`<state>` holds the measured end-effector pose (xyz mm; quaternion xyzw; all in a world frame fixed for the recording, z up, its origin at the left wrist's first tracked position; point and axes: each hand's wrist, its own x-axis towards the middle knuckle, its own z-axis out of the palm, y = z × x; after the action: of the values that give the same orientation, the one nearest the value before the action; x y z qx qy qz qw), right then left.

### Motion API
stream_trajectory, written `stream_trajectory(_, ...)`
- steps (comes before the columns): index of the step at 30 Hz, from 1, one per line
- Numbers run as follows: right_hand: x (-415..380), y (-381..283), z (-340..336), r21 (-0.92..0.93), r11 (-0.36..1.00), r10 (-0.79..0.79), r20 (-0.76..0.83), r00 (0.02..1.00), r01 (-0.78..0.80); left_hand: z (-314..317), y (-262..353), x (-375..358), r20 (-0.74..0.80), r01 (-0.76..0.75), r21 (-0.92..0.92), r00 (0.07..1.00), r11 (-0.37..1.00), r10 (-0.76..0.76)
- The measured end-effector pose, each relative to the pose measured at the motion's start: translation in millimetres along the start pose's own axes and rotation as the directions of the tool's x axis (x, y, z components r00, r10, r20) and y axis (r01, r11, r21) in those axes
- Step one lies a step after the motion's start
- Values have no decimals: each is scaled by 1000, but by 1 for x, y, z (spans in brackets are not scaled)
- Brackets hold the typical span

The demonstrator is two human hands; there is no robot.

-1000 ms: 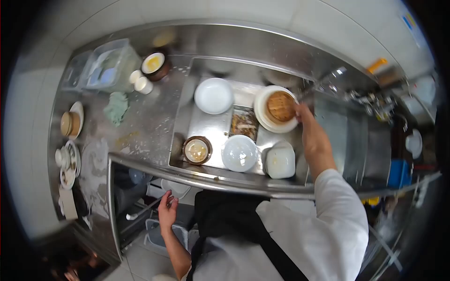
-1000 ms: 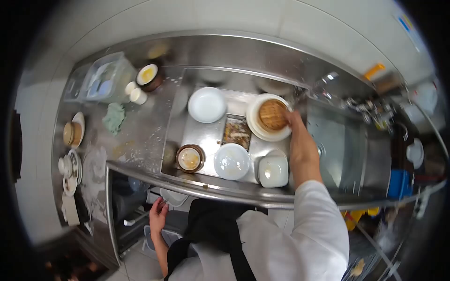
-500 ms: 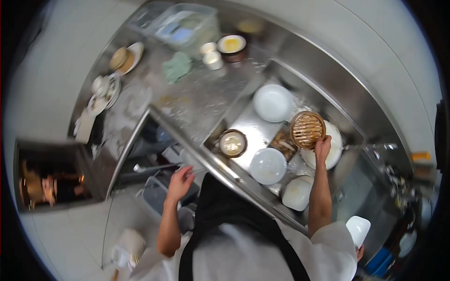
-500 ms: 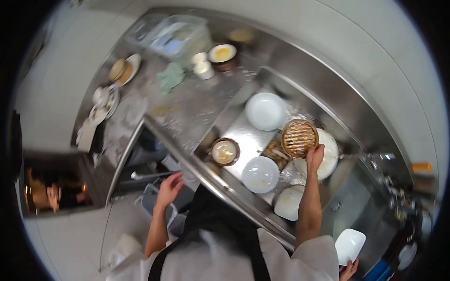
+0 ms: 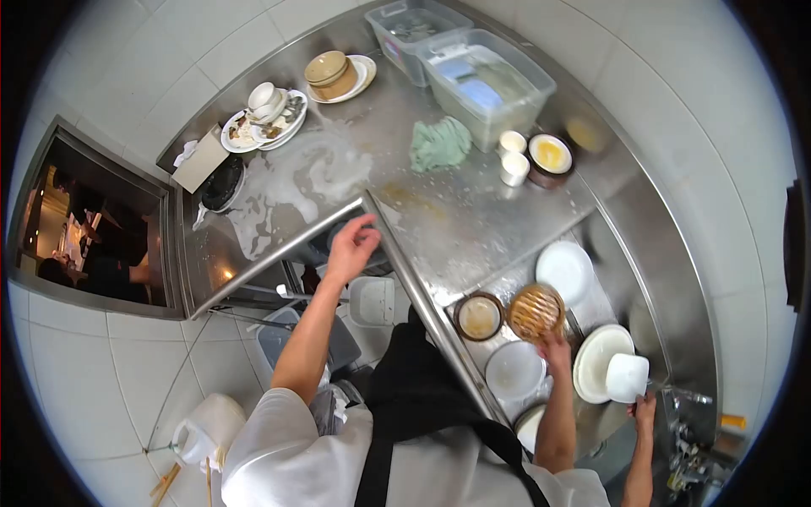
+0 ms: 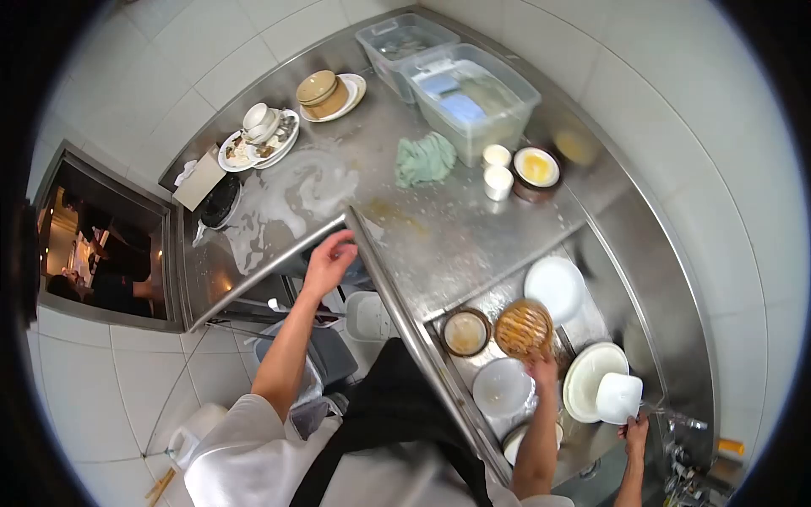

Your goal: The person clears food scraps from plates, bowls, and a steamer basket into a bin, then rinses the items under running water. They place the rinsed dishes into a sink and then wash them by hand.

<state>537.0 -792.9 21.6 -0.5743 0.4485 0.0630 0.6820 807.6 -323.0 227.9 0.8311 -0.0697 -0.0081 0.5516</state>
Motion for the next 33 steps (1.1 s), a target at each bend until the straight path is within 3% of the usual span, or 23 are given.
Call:
stream_trajectory(1, 8, 5, -31, 123, 992, -12, 14, 1000, 11, -17, -10, 22, -30, 23, -102, 999, 994, -26)
stream_trajectory(2, 17, 13, -83, 214, 970, -108, -40, 993, 115, -39, -25, 45, -56, 43, -91, 997, 995, -48)
stream_trajectory(3, 7, 13, -127, 408, 855, -229, -260, 938, 321, -59, -39, 70, -84, 60, -84, 994, 995, -67)
stream_trajectory(4, 8, -1, -192, 636, 727, -96, -280, 955, 259, -72, -38, 92, -131, 58, -251, 987, 966, -94)
stream_trajectory(5, 8, -3, -259, 682, 676, -92, -297, 950, 279, -86, -46, 119, -129, 95, -282, 982, 955, -136)
stream_trajectory(7, -46, -66, -238, 509, 791, -199, -308, 930, 338, -111, -65, 176, -113, 173, -344, 968, 923, -224)
stream_trajectory(9, -38, -56, -241, 567, 752, -87, -423, 902, 338, -123, -65, 239, -148, 170, -417, 957, 893, -251)
stream_trajectory(11, -33, -50, -235, 625, 689, 24, -527, 850, 368, -131, -78, 316, -140, 181, -638, 929, 748, -344)
stream_trajectory(12, -51, -63, -167, 482, 743, -148, -557, 817, 464, -136, -84, 354, -154, 185, -662, 914, 726, -374)
stream_trajectory(13, -58, -76, -117, 404, 829, -90, -586, 806, 386, -141, -88, 389, -169, 189, -685, 898, 703, -406)
stream_trajectory(14, -55, -77, -87, 239, 941, -121, -426, 897, 241, -147, -92, 420, -185, 189, -708, 880, 680, -437)
stream_trajectory(15, -75, -104, -22, 128, 986, -56, -351, 935, 107, -153, -99, 446, -177, 219, -686, 875, 694, -451)
stream_trajectory(16, -94, -118, 25, -13, 996, -90, -202, 975, 90, -158, -104, 469, -170, 250, -660, 869, 709, -464)
stream_trajectory(17, -99, -115, 48, -70, 997, 4, -210, 978, -19, -161, -110, 488, -163, 279, -632, 864, 723, -476)
stream_trajectory(19, -97, -107, 71, -363, 931, 5, -125, 992, -50, -159, -126, 515, -207, 272, -672, 825, 689, -526)
stream_trajectory(23, -98, -115, 107, -537, 834, -206, -94, 974, 125, -164, -144, 540, -260, 255, -661, 805, 705, -534)
stream_trajectory(25, -96, -152, 153, -699, 693, -348, -112, 931, 174, -167, -151, 529, -297, 175, -571, 867, 802, -401)
stream_trajectory(27, -86, -183, 217, -689, 609, -523, 24, 852, 393, -162, -131, 482, -359, 62, -423, 904, 904, -230)
stream_trajectory(29, -86, -236, 315, -383, 842, -350, 150, 925, 380, -142, -113, 428, -361, -78, -444, 927, 893, -98)
stream_trajectory(31, -71, -264, 400, -106, 891, -360, 429, 828, 442, -120, -84, 367, -254, -67, -410, 966, 910, -43)
stream_trajectory(33, -55, -290, 471, 156, 888, -451, 482, 751, 433, -94, -80, 318, -61, 21, -357, 997, 934, -46)
